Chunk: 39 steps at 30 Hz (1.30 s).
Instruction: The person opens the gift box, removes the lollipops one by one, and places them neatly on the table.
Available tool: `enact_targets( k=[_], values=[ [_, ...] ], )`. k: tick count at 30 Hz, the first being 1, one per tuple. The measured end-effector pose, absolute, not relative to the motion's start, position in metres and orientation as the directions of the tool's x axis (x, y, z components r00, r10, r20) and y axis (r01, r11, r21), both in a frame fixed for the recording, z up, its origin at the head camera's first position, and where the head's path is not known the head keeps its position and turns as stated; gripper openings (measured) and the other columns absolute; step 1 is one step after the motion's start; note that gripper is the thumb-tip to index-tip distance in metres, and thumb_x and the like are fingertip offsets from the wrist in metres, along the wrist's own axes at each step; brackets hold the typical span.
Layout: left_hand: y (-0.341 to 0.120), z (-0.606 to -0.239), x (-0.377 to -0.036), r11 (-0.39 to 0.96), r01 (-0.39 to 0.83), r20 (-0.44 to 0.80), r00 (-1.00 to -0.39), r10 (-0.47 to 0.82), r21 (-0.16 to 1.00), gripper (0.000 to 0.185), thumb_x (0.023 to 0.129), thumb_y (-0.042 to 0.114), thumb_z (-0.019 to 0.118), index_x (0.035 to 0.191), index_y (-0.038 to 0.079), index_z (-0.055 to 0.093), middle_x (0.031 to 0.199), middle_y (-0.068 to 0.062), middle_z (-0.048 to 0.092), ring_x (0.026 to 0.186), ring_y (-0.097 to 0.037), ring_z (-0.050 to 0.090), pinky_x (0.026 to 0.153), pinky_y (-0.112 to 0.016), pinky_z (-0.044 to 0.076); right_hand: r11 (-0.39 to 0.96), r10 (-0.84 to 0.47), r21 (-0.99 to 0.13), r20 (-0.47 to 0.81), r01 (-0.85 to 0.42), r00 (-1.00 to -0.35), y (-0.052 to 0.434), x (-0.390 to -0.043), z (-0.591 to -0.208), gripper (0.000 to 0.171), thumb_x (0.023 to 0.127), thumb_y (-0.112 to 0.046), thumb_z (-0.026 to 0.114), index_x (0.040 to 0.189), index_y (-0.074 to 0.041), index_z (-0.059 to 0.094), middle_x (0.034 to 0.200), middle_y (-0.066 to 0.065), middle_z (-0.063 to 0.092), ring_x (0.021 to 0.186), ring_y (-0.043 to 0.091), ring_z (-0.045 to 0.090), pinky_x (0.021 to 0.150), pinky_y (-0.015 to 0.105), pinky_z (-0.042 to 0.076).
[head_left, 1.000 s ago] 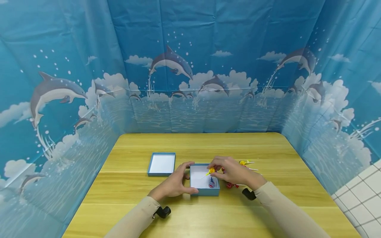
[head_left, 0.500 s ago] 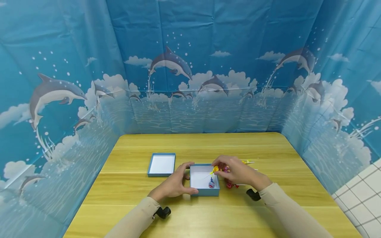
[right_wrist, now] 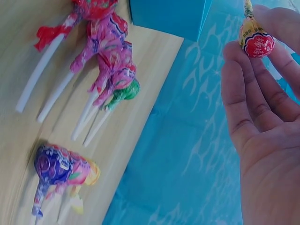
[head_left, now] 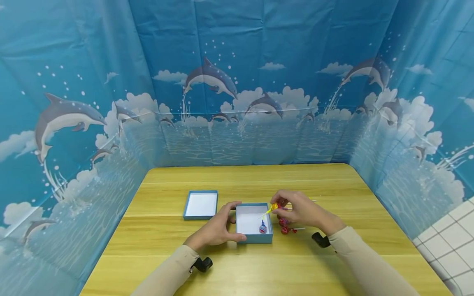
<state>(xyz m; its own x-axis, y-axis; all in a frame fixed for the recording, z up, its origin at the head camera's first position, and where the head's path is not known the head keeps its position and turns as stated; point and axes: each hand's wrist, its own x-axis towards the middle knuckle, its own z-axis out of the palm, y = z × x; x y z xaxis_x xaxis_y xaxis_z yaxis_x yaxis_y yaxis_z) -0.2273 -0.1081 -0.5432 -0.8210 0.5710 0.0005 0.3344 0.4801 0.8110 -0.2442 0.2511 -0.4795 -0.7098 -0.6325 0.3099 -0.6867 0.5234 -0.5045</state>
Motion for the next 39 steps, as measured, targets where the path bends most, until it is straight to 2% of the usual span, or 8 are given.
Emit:
enact_targets(
  k=[5,12,17,20,25,32,39],
  values=[
    [-0.108,-0.543,-0.227,0.485,0.335,-0.002,-0.821,0.571,0.808,0.113,0.099,0.043,0.097,0.185,0.021,0.026,0.182,-0.017,0.04,0.138,-0.026,0.065,0.118,-0.052,0.055,0.534,-0.628,-0.477,0.329,-0.698,-0.705,0.258,-0.243,-0.478,0.02,0.107,-0.012,0.087,0.125,-0.017,0.079,0.116,-0.003,0.083,0.099,0.006,0.076,0.089,0.042,0.07],
    [-0.108,-0.541,-0.226,0.494,0.336,-0.004,-0.824,0.567,0.802,0.113,0.099,0.044,0.097,0.185,0.023,0.026,0.182,-0.016,0.04,0.137,-0.025,0.064,0.117,-0.051,0.055,0.558,-0.61,-0.464,0.331,-0.688,-0.719,0.265,-0.241,-0.475,0.022,0.105,-0.011,0.089,0.126,-0.016,0.082,0.118,-0.005,0.084,0.102,0.002,0.074,0.091,0.044,0.069],
    [-0.108,-0.54,-0.226,0.494,0.337,-0.003,-0.824,0.566,0.801,0.113,0.099,0.044,0.097,0.185,0.022,0.026,0.182,-0.016,0.04,0.137,-0.025,0.065,0.118,-0.052,0.055,0.558,-0.604,-0.45,0.356,-0.698,-0.713,0.271,-0.24,-0.473,0.024,0.104,-0.01,0.089,0.126,-0.017,0.083,0.118,-0.001,0.086,0.098,0.005,0.076,0.087,0.035,0.069],
    [-0.108,-0.54,-0.226,0.49,0.334,-0.003,-0.824,0.567,0.805,0.113,0.099,0.042,0.097,0.185,0.021,0.026,0.183,-0.016,0.04,0.139,-0.025,0.065,0.119,-0.052,0.055,0.579,-0.585,-0.446,0.355,-0.682,-0.729,0.275,-0.239,-0.471,0.023,0.104,-0.014,0.09,0.126,-0.017,0.083,0.118,-0.003,0.085,0.097,0.007,0.077,0.086,0.03,0.067],
    [-0.107,-0.54,-0.226,0.488,0.334,-0.003,-0.823,0.568,0.806,0.114,0.099,0.042,0.097,0.185,0.021,0.025,0.183,-0.017,0.039,0.139,-0.026,0.066,0.12,-0.053,0.056,0.599,-0.561,-0.458,0.345,-0.657,-0.752,0.282,-0.238,-0.469,0.023,0.104,-0.015,0.092,0.125,-0.016,0.082,0.119,-0.003,0.085,0.098,0.007,0.077,0.088,0.03,0.068],
    [-0.108,-0.541,-0.228,0.496,0.331,-0.01,-0.824,0.566,0.803,0.114,0.099,0.044,0.097,0.185,0.023,0.026,0.182,-0.017,0.041,0.141,-0.026,0.066,0.12,-0.053,0.056,0.57,-0.57,-0.418,0.42,-0.708,-0.706,0.29,-0.24,-0.468,0.028,0.099,-0.006,0.093,0.123,-0.017,0.084,0.116,-0.002,0.085,0.096,0.005,0.077,0.084,0.032,0.068],
    [-0.107,-0.539,-0.228,0.496,0.33,-0.013,-0.823,0.568,0.803,0.114,0.099,0.043,0.097,0.185,0.022,0.026,0.182,-0.018,0.04,0.14,-0.027,0.066,0.12,-0.054,0.056,0.572,-0.552,-0.439,0.419,-0.693,-0.721,0.302,-0.238,-0.468,0.026,0.104,-0.006,0.088,0.127,-0.018,0.085,0.117,-0.001,0.082,0.096,0.005,0.077,0.082,0.04,0.069]
  ],
)
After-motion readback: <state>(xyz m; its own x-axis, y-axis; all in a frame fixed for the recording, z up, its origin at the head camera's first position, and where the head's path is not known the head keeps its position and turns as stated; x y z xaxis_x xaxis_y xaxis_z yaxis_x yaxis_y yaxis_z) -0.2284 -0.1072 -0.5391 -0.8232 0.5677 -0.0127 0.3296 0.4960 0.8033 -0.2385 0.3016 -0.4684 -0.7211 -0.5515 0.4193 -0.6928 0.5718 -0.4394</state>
